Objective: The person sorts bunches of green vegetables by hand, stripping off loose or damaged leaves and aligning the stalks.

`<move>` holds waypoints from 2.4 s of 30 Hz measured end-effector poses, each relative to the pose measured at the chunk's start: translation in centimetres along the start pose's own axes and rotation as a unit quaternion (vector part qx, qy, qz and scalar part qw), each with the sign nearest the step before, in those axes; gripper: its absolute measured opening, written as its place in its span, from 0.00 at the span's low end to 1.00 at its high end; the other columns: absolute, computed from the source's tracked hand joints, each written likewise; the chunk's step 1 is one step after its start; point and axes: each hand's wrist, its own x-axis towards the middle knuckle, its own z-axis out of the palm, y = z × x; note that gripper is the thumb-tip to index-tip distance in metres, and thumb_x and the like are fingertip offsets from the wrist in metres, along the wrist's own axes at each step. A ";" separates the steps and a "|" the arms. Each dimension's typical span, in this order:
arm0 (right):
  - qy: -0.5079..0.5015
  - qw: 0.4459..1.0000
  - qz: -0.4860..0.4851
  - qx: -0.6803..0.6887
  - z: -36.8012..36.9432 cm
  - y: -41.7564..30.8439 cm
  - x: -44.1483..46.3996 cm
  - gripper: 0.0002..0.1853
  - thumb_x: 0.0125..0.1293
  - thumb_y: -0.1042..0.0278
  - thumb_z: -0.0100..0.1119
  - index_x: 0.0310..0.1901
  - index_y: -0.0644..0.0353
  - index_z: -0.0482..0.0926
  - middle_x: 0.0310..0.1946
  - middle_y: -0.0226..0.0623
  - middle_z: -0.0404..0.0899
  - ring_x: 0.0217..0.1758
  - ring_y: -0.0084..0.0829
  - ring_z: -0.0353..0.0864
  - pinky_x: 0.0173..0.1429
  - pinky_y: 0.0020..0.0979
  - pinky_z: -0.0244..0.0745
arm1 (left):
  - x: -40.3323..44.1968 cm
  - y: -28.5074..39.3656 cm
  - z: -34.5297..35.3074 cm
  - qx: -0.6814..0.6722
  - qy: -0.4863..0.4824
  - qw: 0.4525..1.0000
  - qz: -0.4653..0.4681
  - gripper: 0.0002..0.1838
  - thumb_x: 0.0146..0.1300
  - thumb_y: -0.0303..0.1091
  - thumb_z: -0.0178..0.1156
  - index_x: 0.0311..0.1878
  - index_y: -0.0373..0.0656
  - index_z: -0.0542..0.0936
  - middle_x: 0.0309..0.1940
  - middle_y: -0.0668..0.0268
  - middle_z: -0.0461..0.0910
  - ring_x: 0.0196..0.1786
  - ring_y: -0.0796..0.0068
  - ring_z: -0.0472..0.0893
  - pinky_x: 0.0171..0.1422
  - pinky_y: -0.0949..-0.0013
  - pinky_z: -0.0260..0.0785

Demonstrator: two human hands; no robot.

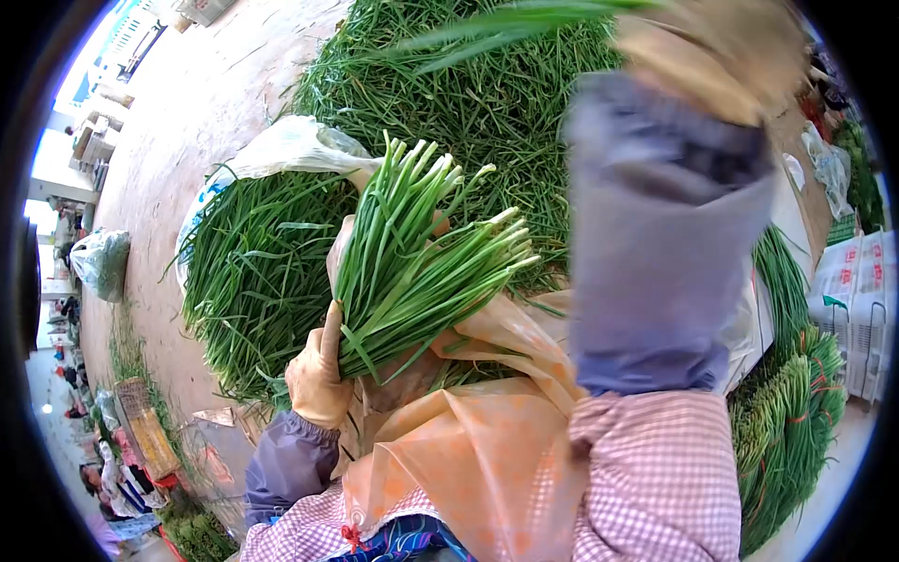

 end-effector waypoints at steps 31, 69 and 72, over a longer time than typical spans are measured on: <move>-0.610 0.609 0.194 -0.468 -3.1 0.7 -9.6 0.31 0.66 0.40 0.55 0.59 0.59 0.77 0.55 0.46 0.78 0.64 0.45 0.72 0.74 0.53 0.51 | -0.7 0.0 1.4 0.019 0.024 0.998 -0.046 0.46 0.49 0.29 0.67 0.75 0.60 0.63 0.30 0.56 0.74 0.28 0.49 0.78 0.31 0.52 0.69; -0.218 0.754 0.620 0.006 -5.9 -4.2 -14.0 0.34 0.62 0.71 0.68 0.70 0.53 0.66 0.34 0.36 0.85 0.28 0.20 0.80 0.33 0.20 0.75 | -0.6 -0.2 1.7 -0.015 0.028 0.998 -0.045 0.48 0.50 0.30 0.65 0.77 0.56 0.58 0.32 0.54 0.75 0.29 0.49 0.78 0.31 0.51 0.70; -0.175 0.684 0.677 0.208 -2.9 -4.8 -17.0 0.29 0.67 0.70 0.64 0.68 0.54 0.68 0.41 0.41 0.84 0.36 0.25 0.84 0.41 0.26 0.81 | -0.4 0.1 1.6 -0.010 0.037 0.998 -0.045 0.47 0.51 0.30 0.67 0.76 0.56 0.60 0.32 0.55 0.75 0.29 0.50 0.78 0.31 0.53 0.70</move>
